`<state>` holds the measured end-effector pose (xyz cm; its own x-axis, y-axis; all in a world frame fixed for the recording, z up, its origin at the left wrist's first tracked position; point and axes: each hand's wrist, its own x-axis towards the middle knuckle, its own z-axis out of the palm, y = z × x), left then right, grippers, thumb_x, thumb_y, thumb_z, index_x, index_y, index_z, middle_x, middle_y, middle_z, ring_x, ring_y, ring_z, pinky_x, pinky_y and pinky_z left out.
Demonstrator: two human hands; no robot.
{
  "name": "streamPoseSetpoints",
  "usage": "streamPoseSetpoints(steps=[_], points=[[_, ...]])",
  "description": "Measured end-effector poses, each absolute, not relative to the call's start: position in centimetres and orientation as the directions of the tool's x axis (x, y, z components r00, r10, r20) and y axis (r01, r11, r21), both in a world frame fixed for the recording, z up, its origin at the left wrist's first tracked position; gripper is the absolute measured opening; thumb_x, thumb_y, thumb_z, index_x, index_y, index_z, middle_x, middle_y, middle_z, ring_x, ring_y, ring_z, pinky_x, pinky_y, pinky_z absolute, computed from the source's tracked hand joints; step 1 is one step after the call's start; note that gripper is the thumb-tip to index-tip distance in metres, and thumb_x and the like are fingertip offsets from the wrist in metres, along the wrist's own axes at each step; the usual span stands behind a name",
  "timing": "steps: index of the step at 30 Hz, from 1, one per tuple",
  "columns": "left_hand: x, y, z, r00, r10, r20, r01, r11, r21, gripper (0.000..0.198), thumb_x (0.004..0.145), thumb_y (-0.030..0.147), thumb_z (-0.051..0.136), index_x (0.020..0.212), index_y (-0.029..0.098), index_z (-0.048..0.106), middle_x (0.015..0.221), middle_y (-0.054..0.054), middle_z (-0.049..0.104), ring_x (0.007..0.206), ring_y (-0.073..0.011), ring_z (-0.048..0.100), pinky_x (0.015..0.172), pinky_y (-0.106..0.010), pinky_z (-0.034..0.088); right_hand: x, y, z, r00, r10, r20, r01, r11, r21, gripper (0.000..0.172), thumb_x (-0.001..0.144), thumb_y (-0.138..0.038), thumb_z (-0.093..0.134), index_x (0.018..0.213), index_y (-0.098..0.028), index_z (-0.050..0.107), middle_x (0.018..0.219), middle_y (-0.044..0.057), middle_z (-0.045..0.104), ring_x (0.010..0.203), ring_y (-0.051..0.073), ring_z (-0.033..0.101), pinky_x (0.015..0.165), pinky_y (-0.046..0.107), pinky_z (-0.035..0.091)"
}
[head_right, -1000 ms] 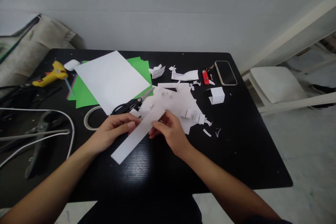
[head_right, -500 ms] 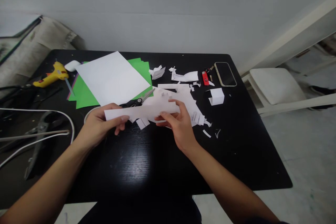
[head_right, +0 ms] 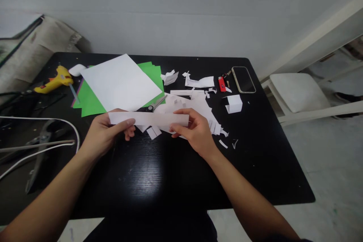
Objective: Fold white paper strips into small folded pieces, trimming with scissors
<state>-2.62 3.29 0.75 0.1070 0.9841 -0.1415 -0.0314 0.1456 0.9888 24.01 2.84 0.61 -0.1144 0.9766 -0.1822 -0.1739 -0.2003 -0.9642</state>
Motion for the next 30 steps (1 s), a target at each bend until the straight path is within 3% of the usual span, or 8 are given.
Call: streamPoseSetpoints(steps=[10,23,27,30], points=[[-2.7,3.1,0.5,0.107,0.987,-0.118,-0.11,0.13,0.985,0.016,0.085,0.023,0.082,0.099,0.015,0.079,0.068,-0.003,0.076,0.052,-0.0143,0.069,0.05,-0.023,0.058,24.0,3.0,0.6,-0.054,0.969,-0.241,-0.242,-0.247,-0.938,0.027,0.068,-0.025,0.094,0.087,-0.017,0.077,0.066,0.0,0.076,0.063,0.019,0.079,0.063,0.027,0.069],[-2.5,3.2,1.3,0.079,0.973,-0.217,-0.304,0.23,0.924,0.006,0.078,0.012,0.078,0.084,0.014,0.081,0.062,-0.005,0.076,0.042,-0.0115,0.063,0.039,-0.017,0.05,24.2,2.9,0.9,-0.091,0.976,-0.2,-0.269,-0.218,-0.938,0.012,0.073,-0.02,0.09,0.082,-0.018,0.082,0.073,0.002,0.078,0.067,0.019,0.08,0.068,0.026,0.068],[-3.4,3.5,0.9,0.175,0.96,-0.216,-0.275,0.259,0.926,0.006,0.081,0.014,0.077,0.086,0.014,0.08,0.06,-0.004,0.075,0.043,-0.0126,0.064,0.041,-0.019,0.052,25.1,3.3,0.9,-0.276,0.928,-0.251,-0.216,-0.314,-0.925,0.019,0.074,-0.023,0.091,0.087,-0.017,0.078,0.078,0.001,0.077,0.072,0.019,0.08,0.07,0.028,0.066],[-3.9,3.4,0.6,0.28,0.936,-0.211,-0.263,0.287,0.921,0.005,0.082,0.015,0.076,0.087,0.015,0.079,0.057,-0.002,0.072,0.044,-0.0125,0.064,0.043,-0.019,0.053,25.5,3.5,0.9,-0.509,0.815,-0.276,-0.202,-0.425,-0.882,0.031,0.075,-0.032,0.093,0.089,-0.016,0.071,0.095,0.005,0.08,0.081,0.017,0.078,0.075,0.025,0.062]])
